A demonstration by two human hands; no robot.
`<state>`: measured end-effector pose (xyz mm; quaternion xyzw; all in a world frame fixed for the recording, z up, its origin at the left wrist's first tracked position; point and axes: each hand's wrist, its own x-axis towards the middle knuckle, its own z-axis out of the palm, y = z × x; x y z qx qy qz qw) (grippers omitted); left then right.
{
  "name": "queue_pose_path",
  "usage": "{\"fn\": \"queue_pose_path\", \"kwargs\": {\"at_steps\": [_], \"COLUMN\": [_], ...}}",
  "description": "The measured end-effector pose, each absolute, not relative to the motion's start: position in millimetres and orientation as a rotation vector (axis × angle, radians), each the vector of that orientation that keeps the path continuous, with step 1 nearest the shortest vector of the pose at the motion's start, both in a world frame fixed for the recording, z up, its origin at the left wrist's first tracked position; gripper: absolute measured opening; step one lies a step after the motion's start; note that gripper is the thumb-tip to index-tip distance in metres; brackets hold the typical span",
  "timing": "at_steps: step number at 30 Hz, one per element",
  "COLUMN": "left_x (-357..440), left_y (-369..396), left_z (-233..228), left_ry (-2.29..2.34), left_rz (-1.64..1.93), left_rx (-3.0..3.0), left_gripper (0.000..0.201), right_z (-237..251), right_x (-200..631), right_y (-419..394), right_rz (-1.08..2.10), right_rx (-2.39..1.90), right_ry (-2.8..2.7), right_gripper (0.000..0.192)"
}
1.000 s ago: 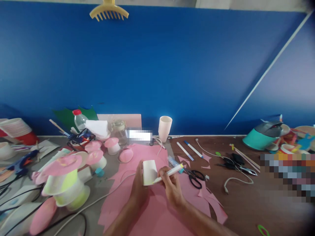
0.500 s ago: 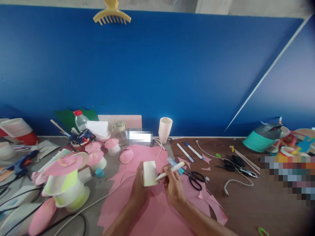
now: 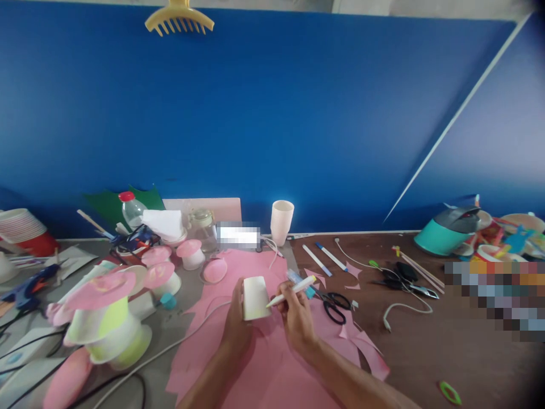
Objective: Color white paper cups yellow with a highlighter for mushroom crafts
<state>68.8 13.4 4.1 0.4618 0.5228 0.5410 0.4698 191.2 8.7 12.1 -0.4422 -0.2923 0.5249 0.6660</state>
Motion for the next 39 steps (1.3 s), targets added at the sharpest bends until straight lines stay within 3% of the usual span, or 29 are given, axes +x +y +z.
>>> {"fn": "queue_pose_path", "kwargs": {"at_steps": [4, 13, 23, 31, 39], "left_x": [68, 68, 72, 72, 73], "left_y": [14, 14, 11, 10, 7], "left_z": [2, 5, 8, 18, 9], "left_ry": [1.29, 1.266, 1.27, 1.311, 1.285], "left_rz": [1.329, 1.348, 1.303, 1.349, 1.322], "left_rx": [1.139, 1.147, 1.056, 1.096, 1.104], "left_gripper": [0.062, 0.055, 0.067, 0.046, 0.055], "right_z": [10, 7, 3, 10, 8], "right_x": [193, 189, 190, 188, 193], "right_y": [8, 6, 11, 7, 15], "right_rz": [1.208, 1.225, 1.244, 1.233, 1.17], "right_rx": [-0.971, -0.967, -0.97, -1.007, -0.957], "right_ry": [-0.683, -0.765, -0.614, -0.707, -0.508], "right_gripper": [0.041, 0.037, 0.038, 0.037, 0.039]}}
